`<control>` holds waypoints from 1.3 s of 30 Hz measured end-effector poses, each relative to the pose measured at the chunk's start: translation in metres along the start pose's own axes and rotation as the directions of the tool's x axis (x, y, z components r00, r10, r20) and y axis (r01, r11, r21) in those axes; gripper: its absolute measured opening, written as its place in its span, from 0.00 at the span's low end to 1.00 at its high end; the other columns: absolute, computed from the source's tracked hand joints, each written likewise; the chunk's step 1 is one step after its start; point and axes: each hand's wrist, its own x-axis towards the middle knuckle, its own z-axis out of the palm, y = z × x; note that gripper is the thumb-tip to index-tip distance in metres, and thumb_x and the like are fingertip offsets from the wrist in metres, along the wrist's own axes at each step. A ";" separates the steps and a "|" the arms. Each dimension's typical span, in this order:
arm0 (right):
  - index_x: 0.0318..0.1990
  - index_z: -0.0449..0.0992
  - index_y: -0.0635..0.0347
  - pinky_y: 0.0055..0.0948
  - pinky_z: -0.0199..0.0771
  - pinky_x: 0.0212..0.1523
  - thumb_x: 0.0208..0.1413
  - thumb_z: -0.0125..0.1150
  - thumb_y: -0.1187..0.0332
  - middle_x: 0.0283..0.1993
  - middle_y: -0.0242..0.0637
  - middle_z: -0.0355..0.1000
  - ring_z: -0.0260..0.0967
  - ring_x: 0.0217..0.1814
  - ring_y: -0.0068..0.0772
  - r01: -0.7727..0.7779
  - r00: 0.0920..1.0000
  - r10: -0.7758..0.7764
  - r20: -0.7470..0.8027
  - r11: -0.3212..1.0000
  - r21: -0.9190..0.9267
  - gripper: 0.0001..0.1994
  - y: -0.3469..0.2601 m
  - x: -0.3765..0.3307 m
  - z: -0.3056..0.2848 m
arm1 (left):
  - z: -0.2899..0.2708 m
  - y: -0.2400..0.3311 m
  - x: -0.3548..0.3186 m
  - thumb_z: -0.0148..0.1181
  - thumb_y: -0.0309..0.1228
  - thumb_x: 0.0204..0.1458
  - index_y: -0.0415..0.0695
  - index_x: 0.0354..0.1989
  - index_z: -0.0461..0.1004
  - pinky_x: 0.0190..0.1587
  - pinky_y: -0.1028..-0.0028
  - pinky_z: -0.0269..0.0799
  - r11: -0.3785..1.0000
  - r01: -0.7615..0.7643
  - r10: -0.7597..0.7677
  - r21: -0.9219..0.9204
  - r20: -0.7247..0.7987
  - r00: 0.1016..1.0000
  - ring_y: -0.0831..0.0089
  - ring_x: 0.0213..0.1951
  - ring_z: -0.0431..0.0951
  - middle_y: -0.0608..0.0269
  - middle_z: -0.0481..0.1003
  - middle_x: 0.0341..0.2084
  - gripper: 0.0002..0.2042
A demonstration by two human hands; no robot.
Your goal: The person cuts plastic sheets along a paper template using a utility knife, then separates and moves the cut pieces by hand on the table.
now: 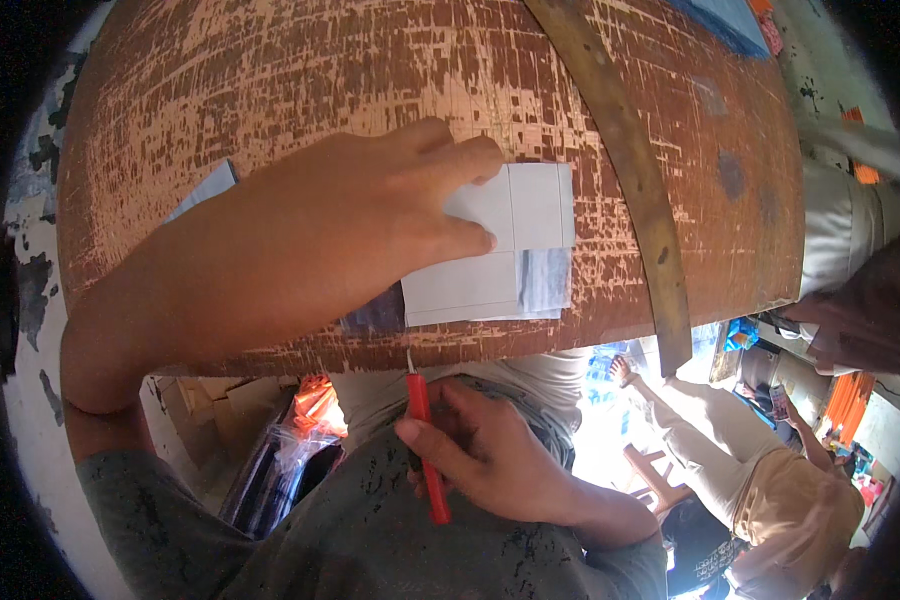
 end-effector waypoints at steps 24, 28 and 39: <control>0.64 0.80 0.65 0.44 0.81 0.43 0.66 0.73 0.66 0.46 0.49 0.80 0.82 0.44 0.51 0.366 0.855 -0.511 0.089 0.473 -0.801 0.22 -0.034 -0.030 -0.034 | -0.006 -0.003 -0.008 0.64 0.27 0.62 0.31 0.66 0.77 0.62 0.58 0.82 1.000 0.010 -0.010 -0.005 0.013 1.000 0.47 0.62 0.81 0.44 0.76 0.64 0.24; 0.65 0.84 0.59 0.44 0.76 0.40 0.52 0.75 0.69 0.36 0.43 0.75 0.75 0.35 0.51 0.247 0.708 -0.702 0.074 0.149 -0.957 0.29 -0.043 0.001 -0.047 | -0.003 -0.005 -0.008 0.64 0.27 0.62 0.31 0.66 0.76 0.62 0.58 0.82 1.000 0.000 0.000 -0.010 0.021 1.000 0.48 0.62 0.81 0.44 0.77 0.64 0.24; 0.75 0.78 0.58 0.42 0.72 0.38 0.55 0.78 0.60 0.33 0.34 0.69 0.74 0.34 0.39 0.157 0.779 -0.603 0.170 -0.075 -0.985 0.38 -0.056 0.001 -0.051 | -0.015 -0.008 -0.016 0.63 0.27 0.63 0.32 0.67 0.76 0.62 0.58 0.83 0.999 0.026 -0.025 -0.028 0.052 0.998 0.48 0.62 0.81 0.44 0.77 0.65 0.24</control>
